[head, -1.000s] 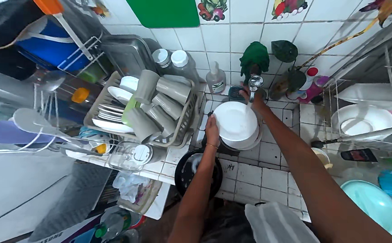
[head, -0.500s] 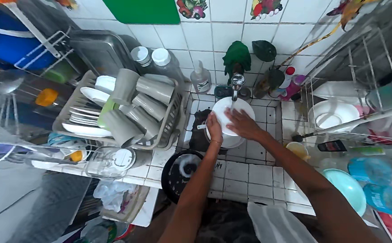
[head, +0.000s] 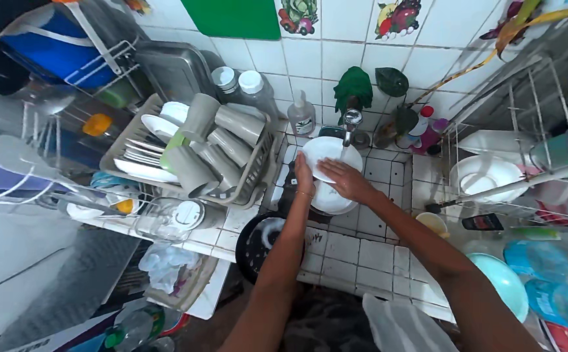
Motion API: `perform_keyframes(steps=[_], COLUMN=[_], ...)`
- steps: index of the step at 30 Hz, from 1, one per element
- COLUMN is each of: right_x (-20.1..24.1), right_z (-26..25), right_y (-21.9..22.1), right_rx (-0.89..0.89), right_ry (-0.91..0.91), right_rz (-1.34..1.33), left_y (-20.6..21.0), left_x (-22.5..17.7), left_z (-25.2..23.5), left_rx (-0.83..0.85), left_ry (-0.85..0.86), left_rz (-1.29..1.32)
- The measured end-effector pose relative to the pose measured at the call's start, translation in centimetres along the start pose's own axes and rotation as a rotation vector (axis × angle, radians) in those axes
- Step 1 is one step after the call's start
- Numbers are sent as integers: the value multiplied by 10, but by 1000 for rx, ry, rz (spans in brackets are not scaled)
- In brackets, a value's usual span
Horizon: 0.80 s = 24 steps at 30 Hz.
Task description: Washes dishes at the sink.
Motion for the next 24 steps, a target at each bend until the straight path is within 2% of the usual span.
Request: perform_keyframes(steps=[1,3,5,7,9,12,15,18,21,24], right_x=[3,14,22,20,12,7,18,31,42,50], right_z=[-5,-19,-34,-43,-45,-37,-33,-26,-26,-31], right_y=[0,-2,-3,4,13,12,3,-4,-4,-4], right_rx=[-69,-152,-221,-304,-426,-548,-688,-723,-764,-776], right_ry=[15,212,491,720,873,968,1033,1009,1010,1022], right_rz=[-86,-373,-668,-881,-1037,-1156,-1165,-1108,-984,-927], left_y=[-1,3,14,27,35,45,51,55,52,41], left_x=[-9,-19,-12,8,18,30,27,25,21,15], left_z=[8,23,21,4,9,12,4,-17,-26,-7], left_rx=[51,156,177,107,144,249,297,266,164,59], left_ry=[-24,54,259,491,595,741,847,788,496,155], left_rz=[8,-56,-198,-418,-595,-610,-555,-552,-546,-589])
Point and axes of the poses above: each hand's wrist, its own z-axis away from the middle knuckle, its own y-axis out of the palm, x = y × z, the point moved 1 cm from there along -z, towards the middle knuckle
